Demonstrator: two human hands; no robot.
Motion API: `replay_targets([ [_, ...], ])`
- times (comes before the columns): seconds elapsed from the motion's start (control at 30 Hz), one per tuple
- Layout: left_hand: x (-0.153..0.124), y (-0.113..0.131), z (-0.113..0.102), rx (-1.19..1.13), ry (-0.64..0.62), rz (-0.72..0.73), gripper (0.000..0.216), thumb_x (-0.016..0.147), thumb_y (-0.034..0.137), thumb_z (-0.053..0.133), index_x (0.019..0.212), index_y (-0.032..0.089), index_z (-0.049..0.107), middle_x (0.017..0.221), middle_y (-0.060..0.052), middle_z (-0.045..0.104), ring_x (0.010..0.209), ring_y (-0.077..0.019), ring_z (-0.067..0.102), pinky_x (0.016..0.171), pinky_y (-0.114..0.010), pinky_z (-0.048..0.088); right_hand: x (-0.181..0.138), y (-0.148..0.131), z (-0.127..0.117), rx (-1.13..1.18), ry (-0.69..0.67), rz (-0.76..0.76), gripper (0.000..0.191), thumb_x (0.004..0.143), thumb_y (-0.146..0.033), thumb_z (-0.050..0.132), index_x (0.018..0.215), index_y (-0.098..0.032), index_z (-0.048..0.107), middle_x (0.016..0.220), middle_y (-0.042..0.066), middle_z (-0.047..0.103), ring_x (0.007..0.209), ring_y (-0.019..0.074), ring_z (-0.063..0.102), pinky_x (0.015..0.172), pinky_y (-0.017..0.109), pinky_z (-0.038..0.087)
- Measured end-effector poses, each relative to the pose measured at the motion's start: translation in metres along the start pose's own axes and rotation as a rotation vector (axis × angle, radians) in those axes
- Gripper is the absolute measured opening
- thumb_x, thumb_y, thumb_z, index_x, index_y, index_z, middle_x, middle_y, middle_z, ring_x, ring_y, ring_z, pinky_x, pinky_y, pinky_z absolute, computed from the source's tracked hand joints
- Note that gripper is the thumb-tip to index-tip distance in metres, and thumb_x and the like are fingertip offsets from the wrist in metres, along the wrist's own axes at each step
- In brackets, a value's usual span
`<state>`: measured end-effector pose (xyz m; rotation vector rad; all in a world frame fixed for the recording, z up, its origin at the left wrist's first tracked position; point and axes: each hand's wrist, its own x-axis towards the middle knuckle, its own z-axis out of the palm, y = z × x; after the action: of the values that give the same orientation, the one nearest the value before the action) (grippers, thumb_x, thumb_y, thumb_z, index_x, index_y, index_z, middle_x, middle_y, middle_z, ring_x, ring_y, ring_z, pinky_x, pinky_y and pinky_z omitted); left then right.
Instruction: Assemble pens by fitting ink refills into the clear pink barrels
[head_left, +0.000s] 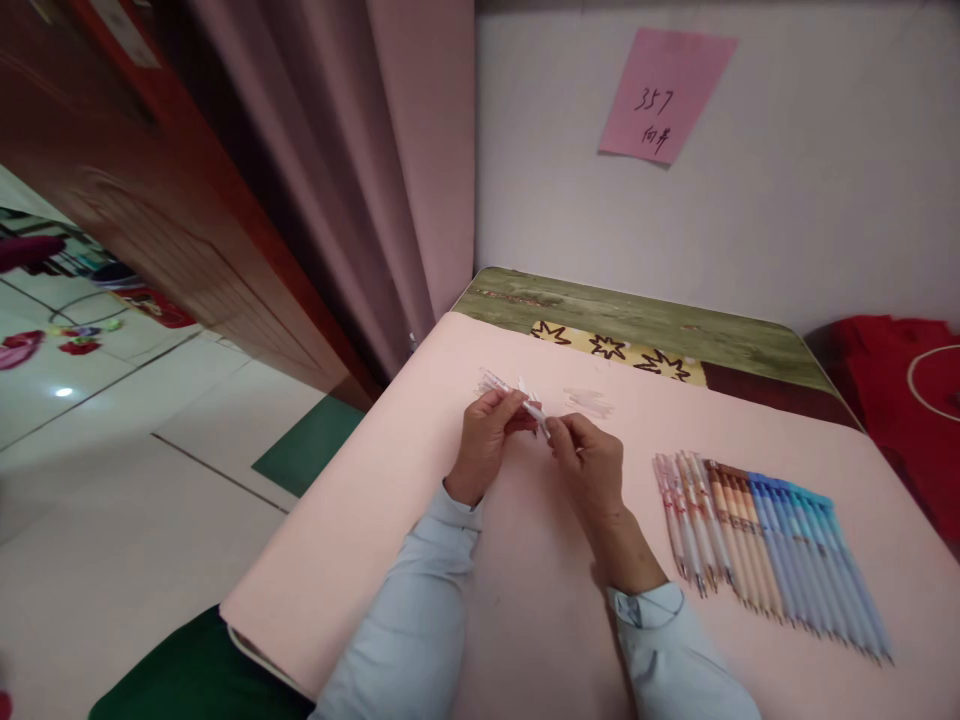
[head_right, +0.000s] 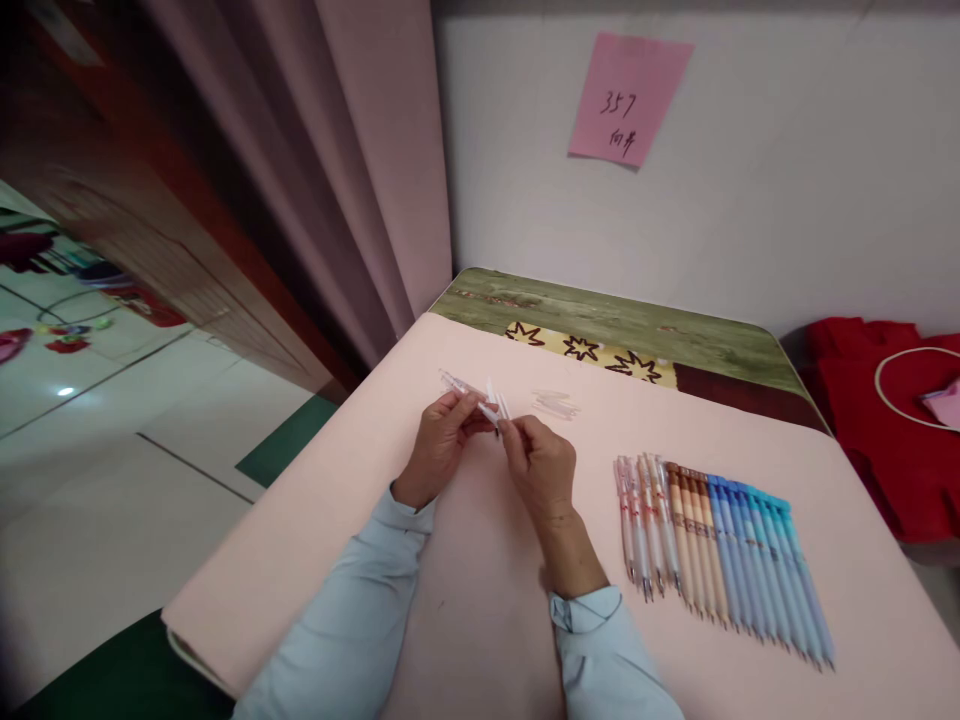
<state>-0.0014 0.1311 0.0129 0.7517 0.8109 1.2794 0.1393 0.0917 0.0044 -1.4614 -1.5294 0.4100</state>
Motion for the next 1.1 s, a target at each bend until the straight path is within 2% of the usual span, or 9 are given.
replay_targets([
  [0.1, -0.0003, 0.0009, 0.0001, 0.005, -0.003, -0.006, 0.032, 0.076, 0.041, 0.078, 0.085, 0.012, 0.067, 0.085, -0.008, 0.075, 0.074, -0.0168, 0.070, 0.072, -0.030, 0.055, -0.0004, 0.0008, -0.0007, -0.010, -0.053, 0.024, 0.043, 0.098, -0.049, 0.046, 0.076, -0.021, 0.070, 0.059, -0.001, 0.066, 0.052, 0.0116, 0.060, 0.057, 0.023, 0.043],
  [0.27, 0.0014, 0.0011, -0.0008, 0.022, 0.029, 0.005, 0.033, 0.076, 0.042, 0.078, 0.083, 0.012, 0.067, 0.082, -0.008, 0.074, 0.071, -0.0166, 0.070, 0.071, -0.029, 0.055, 0.0003, 0.0005, 0.0037, 0.008, 0.044, -0.012, 0.033, 0.079, -0.049, 0.073, 0.094, -0.020, 0.065, 0.073, -0.001, 0.069, 0.060, 0.0129, 0.061, 0.061, 0.023, 0.045],
  [0.37, 0.0008, 0.0016, 0.0002, 0.026, 0.016, 0.008, 0.032, 0.076, 0.042, 0.077, 0.083, 0.012, 0.067, 0.082, -0.008, 0.075, 0.071, -0.0169, 0.070, 0.070, -0.029, 0.055, 0.0000, 0.0001, 0.0028, -0.008, 0.026, -0.016, 0.027, 0.087, -0.048, 0.064, 0.084, -0.020, 0.066, 0.069, 0.000, 0.068, 0.059, 0.0126, 0.060, 0.060, 0.023, 0.044],
  [0.53, -0.0007, 0.0028, 0.0012, 0.036, -0.010, 0.000, 0.031, 0.076, 0.040, 0.077, 0.083, 0.012, 0.067, 0.083, -0.009, 0.075, 0.070, -0.0166, 0.069, 0.070, -0.030, 0.055, -0.0003, 0.0000, -0.0007, -0.047, -0.091, 0.027, 0.045, 0.099, -0.049, 0.044, 0.076, -0.021, 0.069, 0.058, -0.001, 0.065, 0.052, 0.0118, 0.059, 0.056, 0.023, 0.041],
  [0.67, -0.0001, 0.0024, 0.0007, 0.044, 0.018, 0.011, 0.033, 0.075, 0.042, 0.078, 0.083, 0.012, 0.068, 0.081, -0.008, 0.075, 0.070, -0.0171, 0.070, 0.072, -0.030, 0.055, 0.0004, 0.0001, 0.0027, -0.030, -0.010, 0.016, 0.035, 0.084, -0.053, 0.066, 0.098, -0.021, 0.067, 0.070, -0.001, 0.069, 0.058, 0.0132, 0.061, 0.059, 0.024, 0.044],
  [0.73, 0.0000, 0.0020, 0.0009, 0.055, 0.022, 0.008, 0.033, 0.074, 0.043, 0.078, 0.082, 0.012, 0.067, 0.080, -0.008, 0.075, 0.070, -0.0172, 0.070, 0.071, -0.030, 0.055, 0.0004, -0.0003, 0.0038, -0.008, 0.016, -0.007, 0.034, 0.081, -0.051, 0.070, 0.095, -0.021, 0.065, 0.075, 0.000, 0.071, 0.062, 0.0136, 0.063, 0.062, 0.024, 0.046],
  [0.83, -0.0005, 0.0019, 0.0017, 0.064, 0.019, 0.000, 0.033, 0.074, 0.042, 0.078, 0.081, 0.012, 0.067, 0.081, -0.008, 0.074, 0.070, -0.0169, 0.069, 0.072, -0.031, 0.055, 0.0000, -0.0010, 0.0020, -0.030, -0.008, -0.012, 0.028, 0.089, -0.048, 0.061, 0.085, -0.021, 0.067, 0.071, 0.000, 0.070, 0.061, 0.0134, 0.063, 0.062, 0.024, 0.044],
  [0.97, -0.0013, 0.0024, 0.0016, 0.073, -0.024, -0.004, 0.033, 0.076, 0.043, 0.077, 0.083, 0.011, 0.068, 0.084, -0.009, 0.075, 0.071, -0.0165, 0.069, 0.072, -0.031, 0.056, -0.0001, -0.0014, -0.0014, -0.082, -0.115, 0.025, 0.042, 0.099, -0.047, 0.045, 0.075, -0.021, 0.068, 0.060, -0.001, 0.066, 0.053, 0.0123, 0.060, 0.056, 0.024, 0.039],
  [1.1, -0.0006, 0.0012, 0.0008, 0.058, 0.024, -0.002, 0.033, 0.074, 0.042, 0.079, 0.082, 0.012, 0.067, 0.080, -0.007, 0.074, 0.070, -0.0165, 0.069, 0.072, -0.031, 0.055, 0.0006, -0.0006, 0.0014, -0.073, -0.041, 0.034, 0.033, 0.086, -0.054, 0.065, 0.092, -0.022, 0.068, 0.069, -0.001, 0.070, 0.058, 0.0134, 0.062, 0.059, 0.024, 0.042],
])
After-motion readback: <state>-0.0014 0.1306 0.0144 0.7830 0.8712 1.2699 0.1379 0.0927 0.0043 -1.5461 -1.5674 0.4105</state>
